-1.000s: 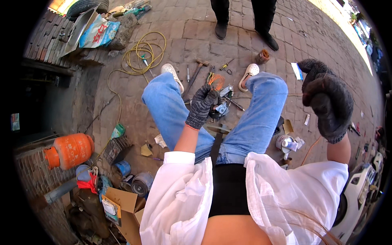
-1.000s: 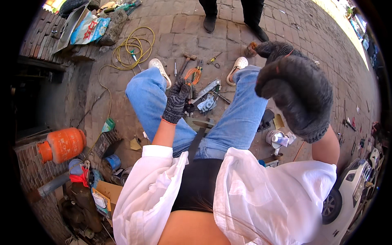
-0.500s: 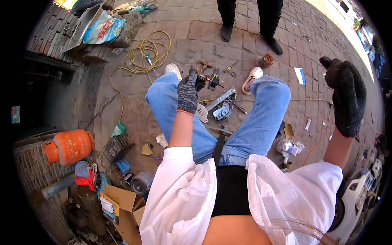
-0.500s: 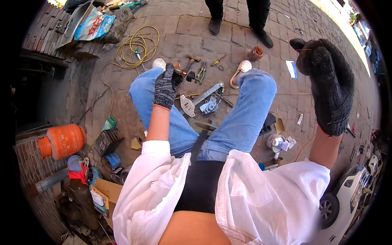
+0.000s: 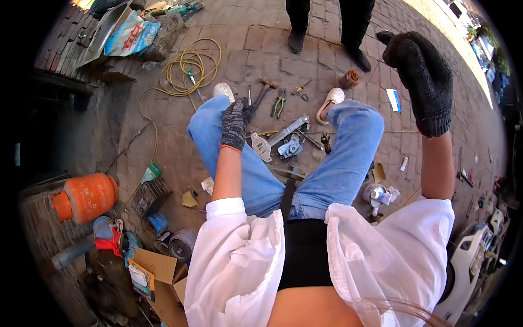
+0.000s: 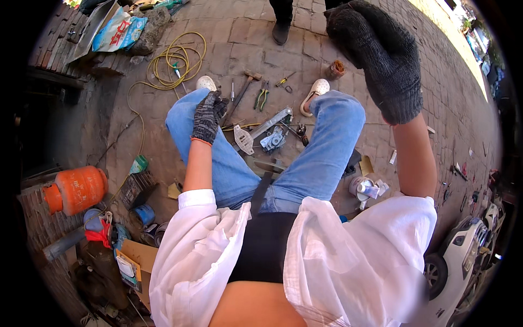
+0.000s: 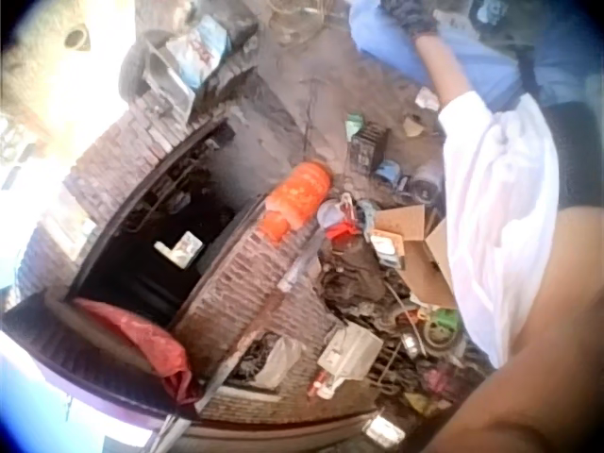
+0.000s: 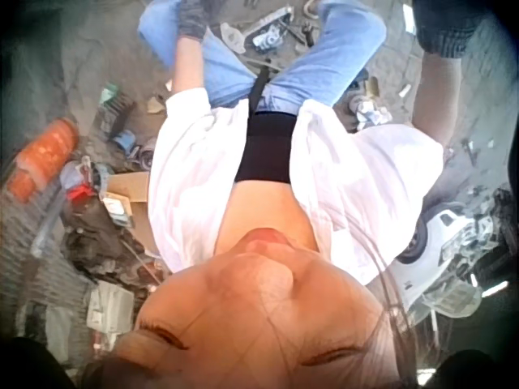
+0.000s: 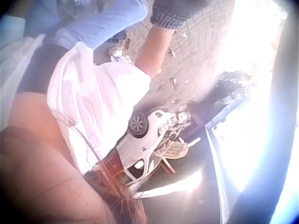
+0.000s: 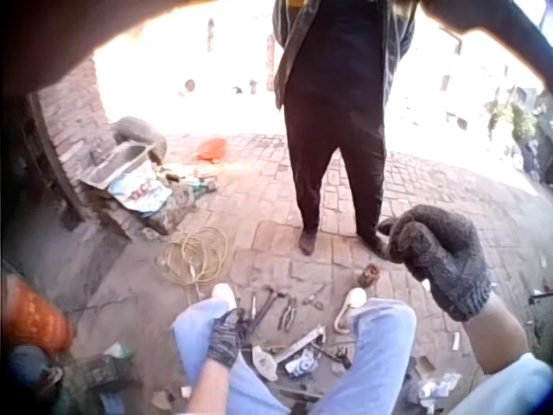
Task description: The person sits on the ground and uses pliers to strip and twist copper wires on a small cylindrical electrical component. They repeatedly adjust the wires and inspect the component throughout the clip.
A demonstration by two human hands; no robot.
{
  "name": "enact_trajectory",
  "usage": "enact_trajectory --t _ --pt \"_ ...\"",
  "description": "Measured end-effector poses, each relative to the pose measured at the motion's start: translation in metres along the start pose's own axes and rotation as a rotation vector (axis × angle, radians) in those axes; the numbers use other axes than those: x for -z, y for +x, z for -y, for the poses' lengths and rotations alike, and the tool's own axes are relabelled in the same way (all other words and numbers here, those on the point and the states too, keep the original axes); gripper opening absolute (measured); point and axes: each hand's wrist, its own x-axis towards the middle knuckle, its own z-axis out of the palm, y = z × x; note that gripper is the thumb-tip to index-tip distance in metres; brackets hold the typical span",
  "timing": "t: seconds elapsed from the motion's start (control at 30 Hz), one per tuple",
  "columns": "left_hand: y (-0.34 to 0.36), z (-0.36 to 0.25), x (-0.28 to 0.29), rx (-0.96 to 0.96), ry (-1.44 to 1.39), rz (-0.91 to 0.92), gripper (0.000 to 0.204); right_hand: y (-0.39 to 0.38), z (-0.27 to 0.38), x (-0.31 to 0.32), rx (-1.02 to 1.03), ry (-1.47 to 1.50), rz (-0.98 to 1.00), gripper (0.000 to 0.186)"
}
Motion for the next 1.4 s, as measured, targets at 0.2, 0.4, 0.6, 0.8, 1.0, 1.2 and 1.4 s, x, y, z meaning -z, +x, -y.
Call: enact_trajectory --t 0.2,0.4,0.6,0.8,1.0,1.2,1.4 --pt "-0.033 -0.039 -0.013 0.006 -0.16 0.081 0.023 -0.001 -0.012 -0.029 0.14 -0.222 0.224 0.021" --pt "-0.05 -0.053 -0.017 0.19 -0.69 0.204 0.025 -0.011 -0.038 -0.079 0.146 -0.077 0.188 0.02" --pt "-0.094 -0.081 -0.015 0.128 -0.926 0.526 0.039 -0.014 -0.036 -0.1 -0.126 0.37 0.255 0.026" --pt "-0.119 -0.096 -0.041 0.024 -1.11 0.785 0.044 -0.049 -0.039 -0.137 -0.481 1.257 0.402 0.039" --pt "-0.145 -0.091 -0.093 0.065 -1.146 0.533 0.037 -0.084 -0.055 -0.158 -0.562 1.705 0.217 0.039" --pt "-0.147 -0.064 -0.107 0.075 -1.171 0.691 0.039 -0.095 -0.06 -0.148 -0.586 1.585 0.117 0.034" --pt "-0.157 -0.054 -0.112 0.105 -1.125 0.627 0.034 -0.109 -0.055 -0.134 -0.484 1.023 0.098 0.03"
